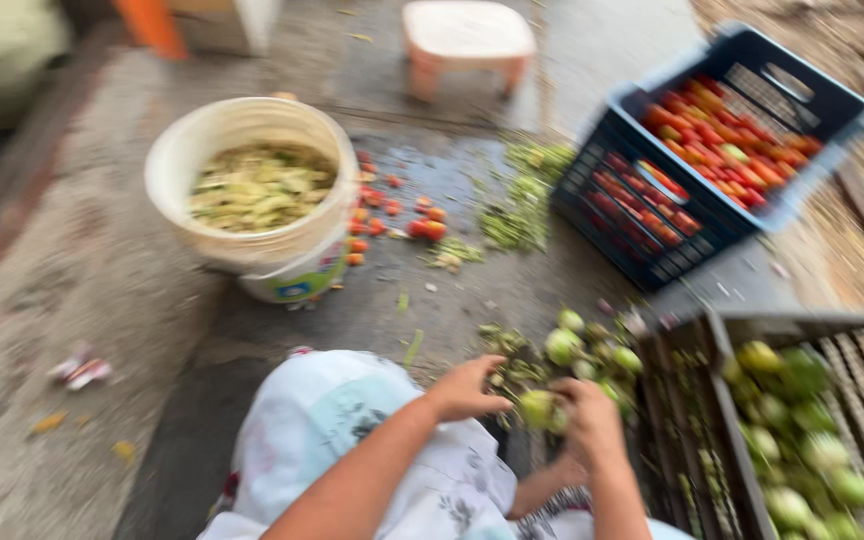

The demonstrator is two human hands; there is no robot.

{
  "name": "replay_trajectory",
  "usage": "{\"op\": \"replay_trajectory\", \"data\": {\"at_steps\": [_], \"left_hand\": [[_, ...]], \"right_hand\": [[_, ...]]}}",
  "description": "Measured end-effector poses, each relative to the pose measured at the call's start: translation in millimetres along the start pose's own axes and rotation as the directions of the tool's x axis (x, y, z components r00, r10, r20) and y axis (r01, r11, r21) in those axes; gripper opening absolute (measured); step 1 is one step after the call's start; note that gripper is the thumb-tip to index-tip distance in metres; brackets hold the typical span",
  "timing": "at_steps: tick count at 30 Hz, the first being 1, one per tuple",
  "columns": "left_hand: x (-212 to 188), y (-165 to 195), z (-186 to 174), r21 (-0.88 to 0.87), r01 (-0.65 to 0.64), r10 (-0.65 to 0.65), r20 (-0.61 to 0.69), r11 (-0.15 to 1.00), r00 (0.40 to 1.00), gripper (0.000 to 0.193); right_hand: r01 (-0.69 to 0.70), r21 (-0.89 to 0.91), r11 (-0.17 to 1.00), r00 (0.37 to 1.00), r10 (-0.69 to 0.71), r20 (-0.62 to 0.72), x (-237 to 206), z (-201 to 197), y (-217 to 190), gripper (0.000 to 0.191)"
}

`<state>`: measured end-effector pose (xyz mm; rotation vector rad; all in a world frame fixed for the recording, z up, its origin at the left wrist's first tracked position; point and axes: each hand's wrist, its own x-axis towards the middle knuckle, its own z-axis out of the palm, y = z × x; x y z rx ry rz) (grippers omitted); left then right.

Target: The person sits on the ground removing stems and calyxes from green eggplants by hand, dropping the trimmings aside and placing the trimmed vegetables into a crate, with peels and cut pieces accumulating in a bucket. They occasionally toss trimmed pieces into the bucket and reach into the crate for more vegetables.

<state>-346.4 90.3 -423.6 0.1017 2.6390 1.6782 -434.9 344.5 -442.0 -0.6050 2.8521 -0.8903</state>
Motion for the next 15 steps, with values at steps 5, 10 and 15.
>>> {"op": "replay_trajectory", "data": {"at_steps": [5, 10, 15], "left_hand": [[-3.7, 0.7, -4.8, -0.141, 0.271, -0.238, 0.218, 0.952, 0.947, 0.079], [-5.5, 18.3, -9.0, 0.007, 0.139, -0.139, 0.025, 0.990, 0.990, 0.069], [-1.8, 31.4, -11.9, 0.032, 0.063, -0.062, -0.016, 0.997, 0.998, 0.068]], "right_hand": [[-0.304, 0.788, 0.536, 0.952, 0.204, 0.228, -5.0, 43.8, -23.1, 0.019], [-0.301, 0.853, 0.425, 0.946, 0.245, 0.212, 4.3, 64.8, -28.3, 0.020], [-0.176, 0.742, 0.646, 0.970, 0.244, 0.018, -3.8, 45.7, -47.2, 0.017]]}}
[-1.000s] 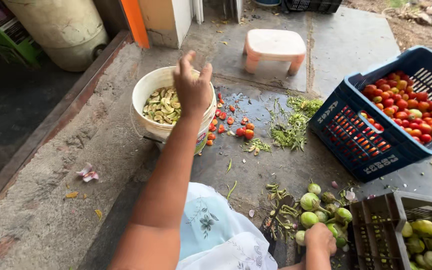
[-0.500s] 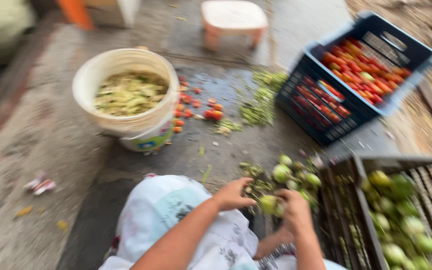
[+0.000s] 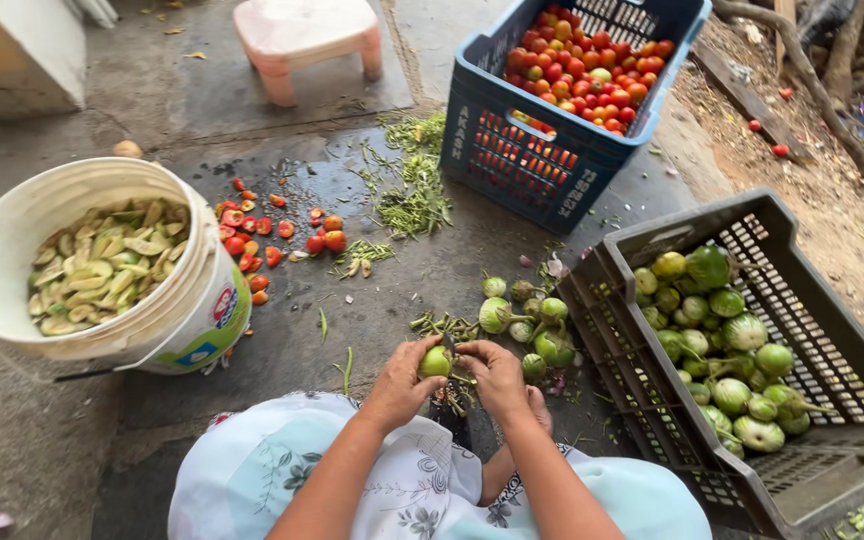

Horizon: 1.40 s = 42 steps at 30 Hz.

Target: The person sits on the ground removing stems and calyxes from green eggplants by hand, dropping the trimmings aside and placing the trimmed vegetables into a crate, with peels and cut pieces accumulating in a bucket. They occasionally toss trimmed pieces into the bucket and reach into the crate for more vegetables.

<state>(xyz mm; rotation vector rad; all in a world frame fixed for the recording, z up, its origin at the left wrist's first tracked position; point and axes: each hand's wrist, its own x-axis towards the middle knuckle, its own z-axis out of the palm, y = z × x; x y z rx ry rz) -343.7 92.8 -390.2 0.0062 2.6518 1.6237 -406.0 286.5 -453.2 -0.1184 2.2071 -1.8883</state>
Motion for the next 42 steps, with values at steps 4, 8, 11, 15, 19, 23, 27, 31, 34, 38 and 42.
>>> {"op": "replay_trajectory", "data": {"at_steps": [4, 8, 11, 15, 19, 23, 27, 31, 34, 38, 42], "left_hand": [[6.3, 11.0, -10.7, 0.062, 0.000, -0.003, 0.049, 0.998, 0.999, 0.065], [13.2, 7.9, -16.1, 0.115, 0.011, -0.020, 0.074, 0.993, 0.997, 0.063], [17.3, -13.6, -6.4, 0.185, 0.077, -0.093, 0.080, 0.980, 0.992, 0.063], [22.8, -62.1, 16.1, 0.226, 0.224, -0.249, 0.090, 0.948, 0.964, 0.061], [31.9, -101.7, 30.7, 0.260, 0.300, -0.317, 0.028, 0.918, 0.948, 0.057], [32.0, -109.3, 37.1, -0.256, 0.431, -0.394, 0.183, 0.865, 0.901, 0.057], [20.0, -97.1, 38.7, -0.674, 0.494, -0.388, 0.317, 0.549, 0.865, 0.054], [11.5, -78.8, 36.9, -0.735, 0.358, -0.179, 0.314, 0.576, 0.932, 0.054], [10.2, -60.9, 32.8, -0.712, 0.181, -0.024, 0.224, 0.679, 0.974, 0.057], [3.8, -32.5, 22.3, -0.501, 0.099, -0.042, 0.124, 0.859, 0.991, 0.065], [-3.9, -6.0, 11.4, -0.389, 0.010, 0.014, 0.060, 0.921, 0.998, 0.067]], "right_hand": [[0.068, -0.211, 0.975, 0.996, -0.080, -0.046, -3.6, 1.2, -23.7, 0.015], [0.171, -0.418, 0.892, 0.972, -0.223, -0.077, 3.7, 6.7, -25.9, 0.011], [0.106, -0.515, 0.851, 0.979, -0.181, -0.097, 9.1, 14.0, -9.6, 0.012], [-0.075, -0.412, 0.908, 0.982, -0.004, -0.187, 12.9, 18.9, 21.5, 0.017], [-0.206, -0.617, 0.759, 0.976, 0.116, -0.183, 14.4, 12.6, 41.0, 0.018], [-0.015, -0.713, 0.701, 0.999, -0.016, -0.037, 13.3, 12.8, 40.1, 0.038], [0.082, -0.312, 0.946, 0.996, -0.065, 0.064, 4.4, 6.0, 23.4, 0.069], [-0.354, 0.316, 0.880, 0.898, 0.226, 0.377, -4.4, -13.3, -0.5, 0.067], [-0.300, 0.296, 0.907, 0.914, 0.185, 0.362, -7.0, -19.5, -15.9, 0.064], [-0.174, 0.210, 0.962, 0.935, 0.095, 0.343, -7.9, -18.4, -28.1, 0.064], [-0.096, 0.180, 0.979, 0.929, 0.023, 0.370, -9.9, -24.1, -32.6, 0.064]]}}
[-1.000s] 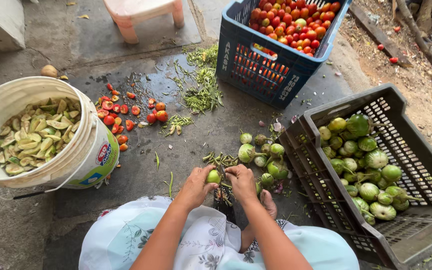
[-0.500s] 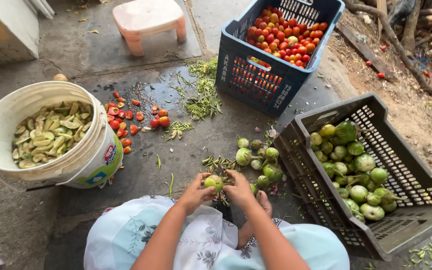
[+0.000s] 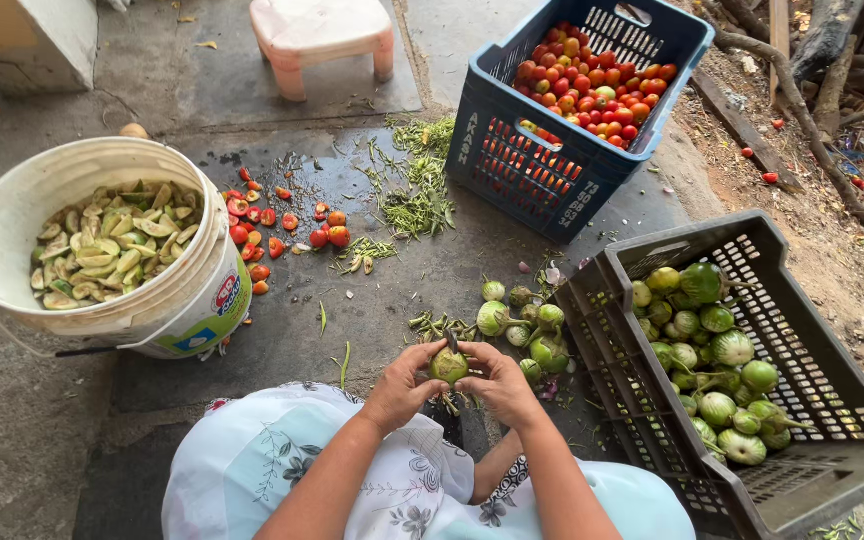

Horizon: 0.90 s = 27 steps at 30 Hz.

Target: The person sits on the ground removing stems and calyxes from green eggplants by hand, dropping the trimmings aside and placing the trimmed vegetables into a crate, with peels and cut pieces accumulating in a bucket. They occasionally toss trimmed pieces into the bucket and reach into the crate for more vegetables.

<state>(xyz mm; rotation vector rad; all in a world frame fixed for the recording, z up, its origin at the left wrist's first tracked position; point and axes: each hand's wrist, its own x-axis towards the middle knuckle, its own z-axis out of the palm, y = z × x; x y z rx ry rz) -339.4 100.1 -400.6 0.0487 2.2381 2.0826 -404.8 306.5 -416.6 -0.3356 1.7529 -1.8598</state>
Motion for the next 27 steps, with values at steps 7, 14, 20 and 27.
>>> {"op": "replay_trajectory", "data": {"at_steps": [7, 14, 20, 27], "left_hand": [[0.8, 14.7, -3.3, 0.121, -0.070, 0.073, -0.015, 0.990, 0.997, 0.062], [4.4, -34.3, 0.4, 0.163, -0.119, 0.134, -0.082, 0.979, 0.988, 0.061], [13.5, -95.9, 15.3, -0.191, 0.368, -0.387, -0.072, 0.910, 0.919, 0.053], [14.2, -97.5, 15.9, -0.352, 0.256, -0.298, -0.070, 0.900, 0.952, 0.055]], "right_hand": [[-0.059, 0.153, 0.987, 0.997, 0.051, 0.054, 1.8, -10.6, 3.0, 0.056], [-0.085, 0.074, 0.994, 0.996, 0.084, 0.006, 10.1, -21.7, 41.0, 0.054], [-0.293, -0.001, 0.956, 0.956, 0.293, -0.021, 17.0, -26.1, 84.8, 0.045], [-0.308, 0.267, 0.913, 0.948, 0.317, 0.008, 17.2, -10.0, 50.0, 0.051]]}}
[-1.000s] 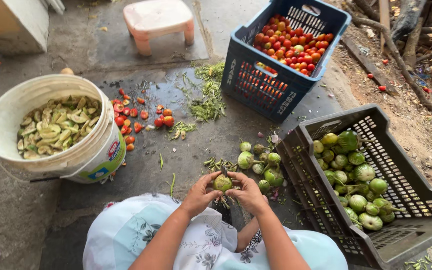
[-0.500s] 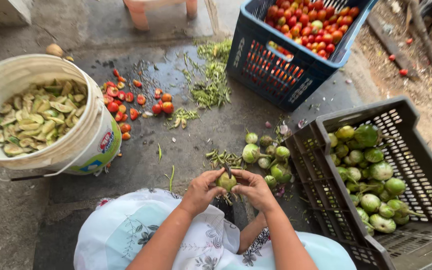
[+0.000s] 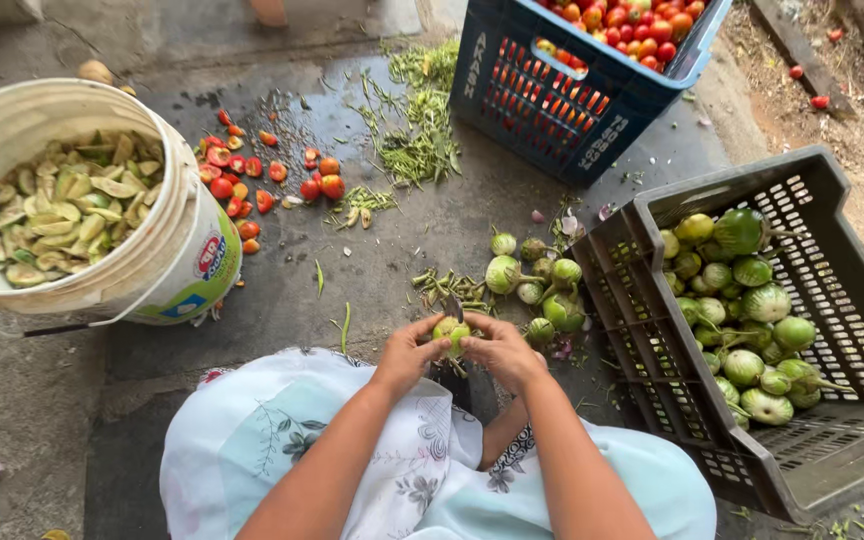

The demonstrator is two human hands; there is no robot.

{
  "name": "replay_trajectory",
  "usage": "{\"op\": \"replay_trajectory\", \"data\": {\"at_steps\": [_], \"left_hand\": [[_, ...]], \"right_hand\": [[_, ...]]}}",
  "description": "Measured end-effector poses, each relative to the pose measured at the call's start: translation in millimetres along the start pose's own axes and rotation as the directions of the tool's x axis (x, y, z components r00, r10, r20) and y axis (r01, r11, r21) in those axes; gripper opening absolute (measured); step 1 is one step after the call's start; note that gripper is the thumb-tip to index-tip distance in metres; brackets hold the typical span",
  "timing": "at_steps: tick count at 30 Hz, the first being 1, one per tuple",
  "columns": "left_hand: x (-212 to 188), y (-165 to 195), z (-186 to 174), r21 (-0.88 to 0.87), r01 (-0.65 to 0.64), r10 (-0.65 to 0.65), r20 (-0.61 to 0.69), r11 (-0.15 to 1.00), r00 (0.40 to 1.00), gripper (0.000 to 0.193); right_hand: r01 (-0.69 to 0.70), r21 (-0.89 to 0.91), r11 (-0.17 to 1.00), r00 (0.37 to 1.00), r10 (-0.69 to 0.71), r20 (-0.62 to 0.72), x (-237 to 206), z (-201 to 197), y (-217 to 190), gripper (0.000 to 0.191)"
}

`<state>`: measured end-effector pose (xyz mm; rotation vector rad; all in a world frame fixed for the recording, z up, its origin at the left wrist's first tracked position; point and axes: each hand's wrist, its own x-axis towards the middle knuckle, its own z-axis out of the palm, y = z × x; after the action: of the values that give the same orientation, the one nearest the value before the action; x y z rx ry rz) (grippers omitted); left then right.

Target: The person sits on the ground removing stems and calyxes from green eggplants by hand, dropping the trimmings aside and placing the trimmed vegetables into a crate, with peels and cut pieces accumulating in a bucket. They occasionally toss trimmed pieces into the bucket and reach into the crate for more vegetables.

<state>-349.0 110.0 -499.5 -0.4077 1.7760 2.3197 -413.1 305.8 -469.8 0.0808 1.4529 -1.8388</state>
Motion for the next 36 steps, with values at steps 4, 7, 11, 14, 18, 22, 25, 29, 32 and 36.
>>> {"op": "replay_trajectory", "data": {"at_steps": [4, 7, 11, 14, 18, 22, 25, 29, 32, 36], "left_hand": [[-13.2, 22.1, 1.5, 0.073, -0.270, 0.267, 0.049, 0.960, 0.963, 0.055], [-10.5, 27.3, 0.2, 0.202, -0.301, 0.300, 0.035, 0.932, 0.953, 0.056], [8.5, 7.2, -2.9, 0.010, -0.077, 0.077, -0.005, 0.997, 0.997, 0.053], [29.0, -15.5, -3.3, -0.054, 0.060, -0.064, -0.074, 0.997, 0.995, 0.045], [44.5, -35.5, -5.6, -0.163, 0.242, -0.271, -0.188, 0.957, 0.944, 0.042], [45.1, -39.1, -9.3, -0.246, 0.245, -0.257, -0.019, 0.938, 0.966, 0.039], [39.8, -34.8, -7.1, -0.229, 0.189, -0.187, 0.031, 0.955, 0.982, 0.042], [37.5, -20.3, 1.0, -0.235, -0.095, 0.086, -0.050, 0.967, 0.995, 0.051], [43.8, -11.1, 3.1, -0.243, -0.193, 0.189, -0.040, 0.951, 0.981, 0.053], [55.6, -15.8, 3.2, -0.207, -0.029, 0.010, -0.093, 0.978, 0.996, 0.051]], "right_hand": [[0.163, -0.036, 0.986, 0.987, -0.163, 0.007, -18.2, 7.1, -20.6, 0.059], [0.238, -0.083, 0.968, 0.971, -0.238, 0.009, -10.7, 2.8, -13.2, 0.058], [0.262, -0.106, 0.959, 0.965, -0.261, 0.022, 21.9, -7.0, 23.7, 0.049], [0.186, -0.176, 0.967, 0.973, -0.205, -0.102, 44.8, -11.9, 51.9, 0.043], [0.124, -0.013, 0.992, 0.974, -0.124, -0.189, 58.7, -14.0, 70.7, 0.036], [-0.004, 0.013, 1.000, 0.979, 0.006, -0.202, 56.4, -18.8, 64.4, 0.036], [-0.005, 0.075, 0.997, 0.994, 0.014, -0.110, 50.7, -16.1, 51.6, 0.039], [0.251, 0.173, 0.952, 0.960, -0.222, -0.172, 47.8, -2.9, 28.8, 0.054], [0.286, 0.115, 0.951, 0.955, -0.272, -0.122, 46.8, 2.2, 19.4, 0.053], [0.273, 0.081, 0.959, 0.951, -0.256, -0.172, 53.8, -1.8, 30.8, 0.048]]}}
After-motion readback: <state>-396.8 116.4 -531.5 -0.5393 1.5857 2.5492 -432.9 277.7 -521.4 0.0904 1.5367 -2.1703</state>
